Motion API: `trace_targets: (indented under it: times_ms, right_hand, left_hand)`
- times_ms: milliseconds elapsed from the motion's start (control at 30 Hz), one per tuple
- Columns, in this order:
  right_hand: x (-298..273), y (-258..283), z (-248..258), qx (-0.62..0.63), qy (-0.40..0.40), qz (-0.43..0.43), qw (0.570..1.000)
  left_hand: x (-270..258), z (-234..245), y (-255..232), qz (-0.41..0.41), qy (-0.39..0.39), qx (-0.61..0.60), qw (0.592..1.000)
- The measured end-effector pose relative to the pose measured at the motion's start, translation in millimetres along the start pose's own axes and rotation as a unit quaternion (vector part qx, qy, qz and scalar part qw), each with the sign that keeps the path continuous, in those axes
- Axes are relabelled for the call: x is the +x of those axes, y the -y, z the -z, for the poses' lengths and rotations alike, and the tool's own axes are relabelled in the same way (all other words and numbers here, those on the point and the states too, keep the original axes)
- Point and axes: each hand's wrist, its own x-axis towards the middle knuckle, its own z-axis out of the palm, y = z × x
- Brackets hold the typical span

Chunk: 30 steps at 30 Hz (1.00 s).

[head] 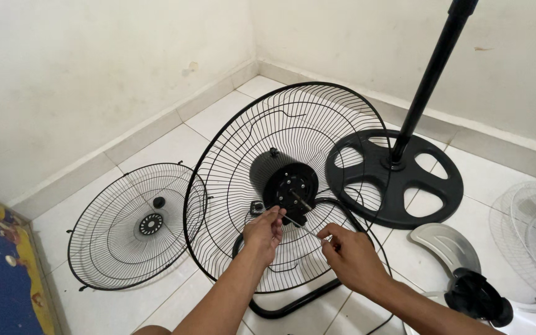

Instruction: The person assembles a standing fan by attaching the motor housing to the stand, securing the fan blades, and fastening the front wire cage. They use a screwdriver to tighten screws on the motor and cage, then briefly inspect a separate white fan before returning to the black fan.

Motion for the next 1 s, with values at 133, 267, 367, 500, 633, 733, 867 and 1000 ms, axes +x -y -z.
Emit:
trace_targets:
  times_ms: [133, 267, 367, 500, 633, 733, 867, 1000]
  right_hand:
    - [1, 0, -2, -0.001, -0.010, 0.015, 1.000]
    - [0, -1, -6, -0.014, -0.015, 0.012, 1.000]
    - [-1, -3, -10, -0.032, -0.026, 0.032, 0.999]
    - [1, -4, -12, -0.030, -0.043, 0.056, 0.997]
    - [4, -2, -14, -0.026, -0.040, 0.029, 0.998]
    - [5, 1, -17, -0.031, -0.034, 0.016, 0.999]
    - [5, 1, -20, -0.032, -0.044, 0.035, 0.998]
    - [5, -2, -22, -0.032, -0.061, 0.065, 0.995]
  left_hand:
    - [5, 0, 0, 0.015, 0.005, -0.023, 1.000]
    - [11, 1, 1, 0.028, 0.014, -0.032, 0.999]
    - [13, 0, 3, 0.037, 0.017, -0.024, 0.999]
    - [12, -1, 2, 0.025, 0.022, -0.004, 0.999]
    - [9, -4, 1, 0.031, 0.022, -0.015, 0.999]
    - [7, -6, 0, 0.031, 0.013, -0.008, 0.999]
    - [6, -8, 0, 0.044, 0.012, -0.010, 0.999]
    - [7, -8, 1, 0.048, 0.004, -0.022, 0.999]
